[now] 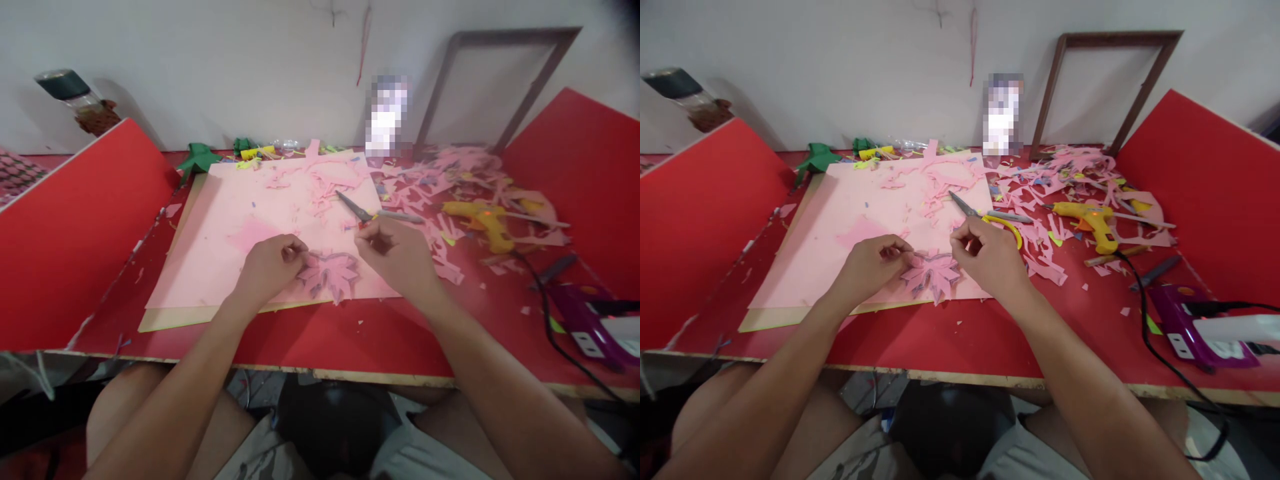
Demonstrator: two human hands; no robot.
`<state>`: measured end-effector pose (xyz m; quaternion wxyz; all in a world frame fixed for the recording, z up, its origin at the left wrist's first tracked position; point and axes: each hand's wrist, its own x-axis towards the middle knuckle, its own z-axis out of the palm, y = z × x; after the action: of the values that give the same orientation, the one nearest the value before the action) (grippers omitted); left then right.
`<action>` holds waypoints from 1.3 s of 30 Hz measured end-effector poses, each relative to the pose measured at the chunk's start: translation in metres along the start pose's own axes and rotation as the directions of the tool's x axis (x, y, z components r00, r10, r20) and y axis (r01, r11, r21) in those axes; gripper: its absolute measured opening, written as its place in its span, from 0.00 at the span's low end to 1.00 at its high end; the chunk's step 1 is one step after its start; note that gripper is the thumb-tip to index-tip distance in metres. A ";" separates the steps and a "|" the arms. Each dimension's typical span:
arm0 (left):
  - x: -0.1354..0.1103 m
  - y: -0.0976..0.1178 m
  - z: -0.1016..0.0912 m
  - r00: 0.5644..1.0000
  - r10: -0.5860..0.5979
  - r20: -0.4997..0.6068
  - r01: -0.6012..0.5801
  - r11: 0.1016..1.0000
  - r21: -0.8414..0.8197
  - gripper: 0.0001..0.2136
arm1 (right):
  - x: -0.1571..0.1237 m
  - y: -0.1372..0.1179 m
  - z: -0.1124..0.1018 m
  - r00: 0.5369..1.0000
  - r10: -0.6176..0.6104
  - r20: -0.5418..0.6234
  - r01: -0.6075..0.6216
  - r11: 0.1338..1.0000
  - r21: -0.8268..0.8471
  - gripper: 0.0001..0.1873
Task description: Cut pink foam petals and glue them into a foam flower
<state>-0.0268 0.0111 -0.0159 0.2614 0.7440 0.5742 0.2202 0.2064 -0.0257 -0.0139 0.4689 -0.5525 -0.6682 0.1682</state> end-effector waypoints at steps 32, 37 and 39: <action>-0.017 -0.009 -0.006 0.892 0.436 0.118 -0.450 0.834 0.318 0.14 | 0.004 0.015 0.002 0.988 0.090 0.123 -0.069 0.983 -0.170 0.08; -0.016 -0.010 -0.006 0.892 0.437 0.116 -0.450 0.839 0.307 0.14 | 0.004 0.015 0.003 0.987 0.097 0.129 -0.074 0.982 -0.176 0.08; -0.016 -0.010 -0.005 0.893 0.435 0.114 -0.448 0.839 0.308 0.14 | 0.004 0.016 0.003 0.987 0.095 0.129 -0.070 0.981 -0.181 0.08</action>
<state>-0.0415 -0.0017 -0.0187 0.0881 0.8930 0.4106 0.1617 0.2135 -0.0165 -0.0253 0.3639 -0.6063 -0.6875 0.1653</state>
